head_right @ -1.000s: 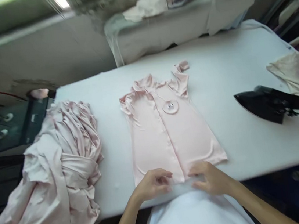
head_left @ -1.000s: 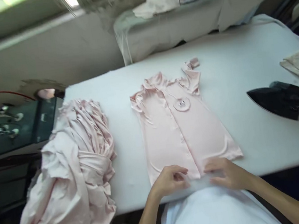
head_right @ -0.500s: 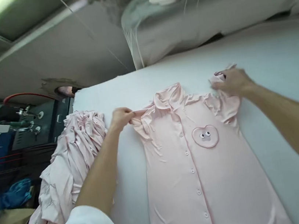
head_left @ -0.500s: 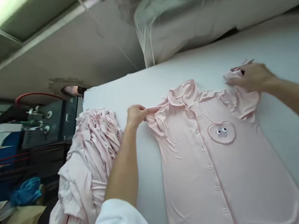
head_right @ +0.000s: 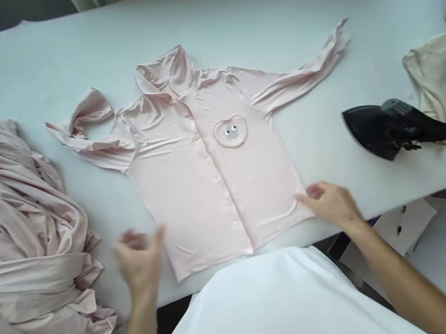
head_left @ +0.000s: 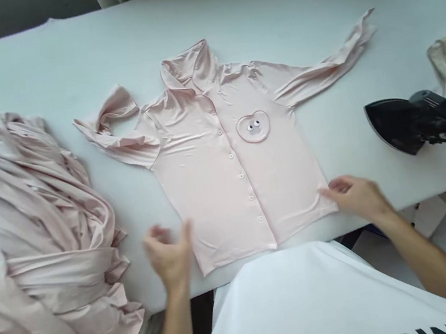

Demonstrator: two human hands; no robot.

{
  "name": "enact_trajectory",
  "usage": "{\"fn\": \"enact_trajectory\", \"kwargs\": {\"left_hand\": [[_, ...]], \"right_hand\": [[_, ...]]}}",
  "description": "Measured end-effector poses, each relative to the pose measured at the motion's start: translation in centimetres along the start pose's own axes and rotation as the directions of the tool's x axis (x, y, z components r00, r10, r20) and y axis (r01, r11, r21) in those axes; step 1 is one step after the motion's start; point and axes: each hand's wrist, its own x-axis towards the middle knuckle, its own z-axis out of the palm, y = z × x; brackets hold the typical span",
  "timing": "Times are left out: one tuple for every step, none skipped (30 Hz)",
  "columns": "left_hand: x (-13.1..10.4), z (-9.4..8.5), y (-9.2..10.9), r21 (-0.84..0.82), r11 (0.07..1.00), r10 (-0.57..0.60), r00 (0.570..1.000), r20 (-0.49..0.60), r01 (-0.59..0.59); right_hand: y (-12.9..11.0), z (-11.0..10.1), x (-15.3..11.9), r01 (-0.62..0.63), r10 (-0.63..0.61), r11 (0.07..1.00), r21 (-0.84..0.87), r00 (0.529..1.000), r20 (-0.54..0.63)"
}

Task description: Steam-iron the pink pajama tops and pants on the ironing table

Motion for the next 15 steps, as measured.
{"fn": "enact_trajectory", "kwargs": {"left_hand": [[-3.4,-0.1,-1.2,0.052,0.997,0.049,0.992,0.119,-0.055],[-6.2,-0.1,-2.3,0.078,0.993,0.077,0.978,0.196,-0.093],[-8.2,0.1,-3.2,0.094,0.987,0.108,0.97,0.218,-0.131],[-9.6,0.2,-3.8,0.099,0.983,0.132,0.972,0.194,-0.154],[-10.3,0.4,-4.3,0.096,0.984,0.138,0.978,0.154,-0.153],[-10.7,0.5,-4.6,0.091,0.985,0.132,0.983,0.124,-0.144],[-10.7,0.4,-4.8,0.096,0.985,0.129,0.984,0.123,-0.141],[-10.6,0.3,-5.0,0.116,0.983,0.121,0.981,0.154,-0.14],[-10.5,0.1,-5.3,0.149,0.98,0.099,0.972,0.211,-0.133],[-10.4,-0.3,-5.5,0.188,0.974,0.066,0.956,0.285,-0.123],[-10.5,-0.7,-5.6,0.224,0.967,0.033,0.936,0.35,-0.118],[-10.6,-1.2,-5.6,0.255,0.959,0.015,0.925,0.379,-0.12],[-10.9,-1.5,-5.4,0.281,0.951,0.024,0.936,0.351,-0.13],[-11.2,-1.8,-4.9,0.292,0.943,0.076,0.958,0.278,-0.159],[-11.7,-1.9,-4.3,0.28,0.934,0.171,0.965,0.198,-0.223]], "right_hand": [[1.4,1.2,-1.8,-0.052,0.049,0.998,0.019,0.989,0.14],[2.7,2.0,-3.0,-0.07,0.064,0.997,0.023,0.981,0.184],[3.6,2.5,-3.9,-0.041,0.039,0.999,0.011,0.988,0.15],[4.1,2.7,-4.4,0.028,-0.028,1.0,-0.012,0.998,0.058],[4.1,2.7,-4.7,0.132,-0.134,0.99,-0.041,0.99,-0.05],[3.7,2.7,-5.0,0.255,-0.263,0.964,-0.072,0.952,-0.155],[2.8,2.7,-5.1,0.38,-0.394,0.919,-0.104,0.889,-0.234],[1.8,2.8,-5.1,0.503,-0.52,0.854,-0.133,0.812,-0.265],[0.7,2.8,-5.0,0.63,-0.648,0.761,-0.156,0.726,-0.229],[-0.1,2.7,-4.7,0.75,-0.768,0.641,-0.166,0.626,-0.136],[-0.5,2.2,-4.0,0.84,-0.853,0.519,-0.161,0.521,-0.034],[-0.4,1.3,-2.9,0.887,-0.896,0.433,-0.161,0.443,0.027],[0.3,0.0,-1.3,0.889,-0.906,0.416,-0.194,0.424,0.0],[1.3,-1.7,0.7,0.848,-0.883,0.468,-0.25,0.456,-0.109],[2.7,-3.7,2.9,0.739,-0.803,0.595,-0.315,0.529,-0.275]]}}
